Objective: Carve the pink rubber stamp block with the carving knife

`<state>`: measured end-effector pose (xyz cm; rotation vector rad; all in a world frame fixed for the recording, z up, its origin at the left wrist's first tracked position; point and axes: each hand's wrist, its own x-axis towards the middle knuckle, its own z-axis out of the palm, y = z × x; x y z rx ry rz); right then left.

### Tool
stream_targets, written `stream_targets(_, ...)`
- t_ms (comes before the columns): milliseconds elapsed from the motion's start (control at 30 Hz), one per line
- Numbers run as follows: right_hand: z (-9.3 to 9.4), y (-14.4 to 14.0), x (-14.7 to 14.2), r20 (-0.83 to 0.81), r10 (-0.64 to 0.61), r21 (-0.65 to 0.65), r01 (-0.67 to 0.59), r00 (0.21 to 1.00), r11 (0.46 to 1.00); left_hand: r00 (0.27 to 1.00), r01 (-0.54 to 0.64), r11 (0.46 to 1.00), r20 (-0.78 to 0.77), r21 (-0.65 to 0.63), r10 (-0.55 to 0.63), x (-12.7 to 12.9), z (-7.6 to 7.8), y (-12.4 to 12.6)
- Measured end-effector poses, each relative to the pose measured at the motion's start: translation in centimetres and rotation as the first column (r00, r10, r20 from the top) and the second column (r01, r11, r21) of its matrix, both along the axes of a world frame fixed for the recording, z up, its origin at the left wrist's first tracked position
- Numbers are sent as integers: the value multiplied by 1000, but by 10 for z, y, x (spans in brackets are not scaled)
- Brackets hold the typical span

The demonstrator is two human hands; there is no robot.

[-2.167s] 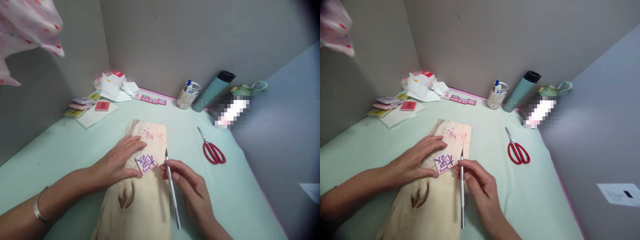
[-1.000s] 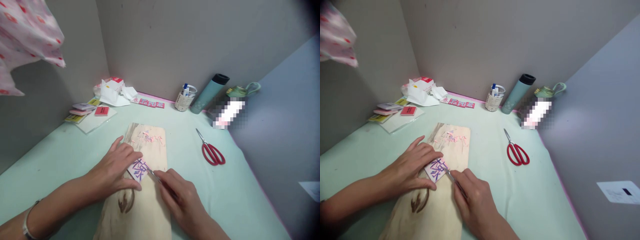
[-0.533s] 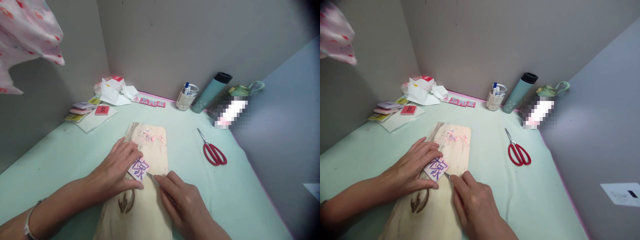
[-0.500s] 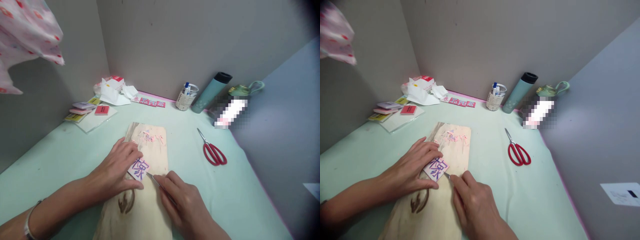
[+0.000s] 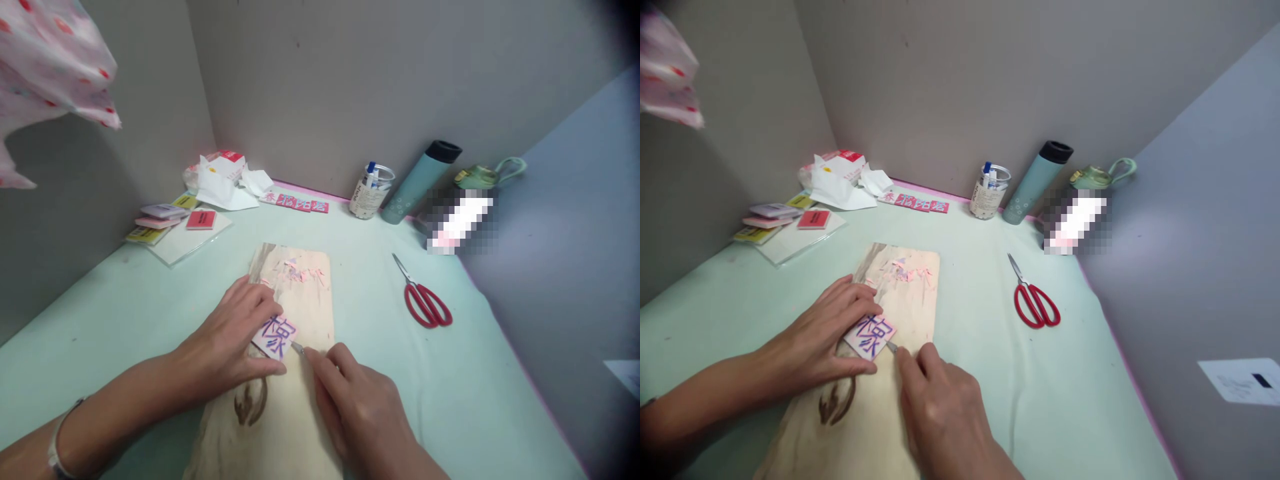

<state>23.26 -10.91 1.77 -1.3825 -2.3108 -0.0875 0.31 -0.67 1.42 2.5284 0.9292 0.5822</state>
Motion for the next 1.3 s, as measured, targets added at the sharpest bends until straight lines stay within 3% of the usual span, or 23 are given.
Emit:
stream_targets(267,-15,-4,-4,67,-75,100,68,995,993,1000,3,1000,-28,14,-3,1,-1,-1)
stream_targets(1300,-12,-3,-5,41,-128,117,123,991,986,1000,-11,1000,-25,-24,11,1,2,-3)
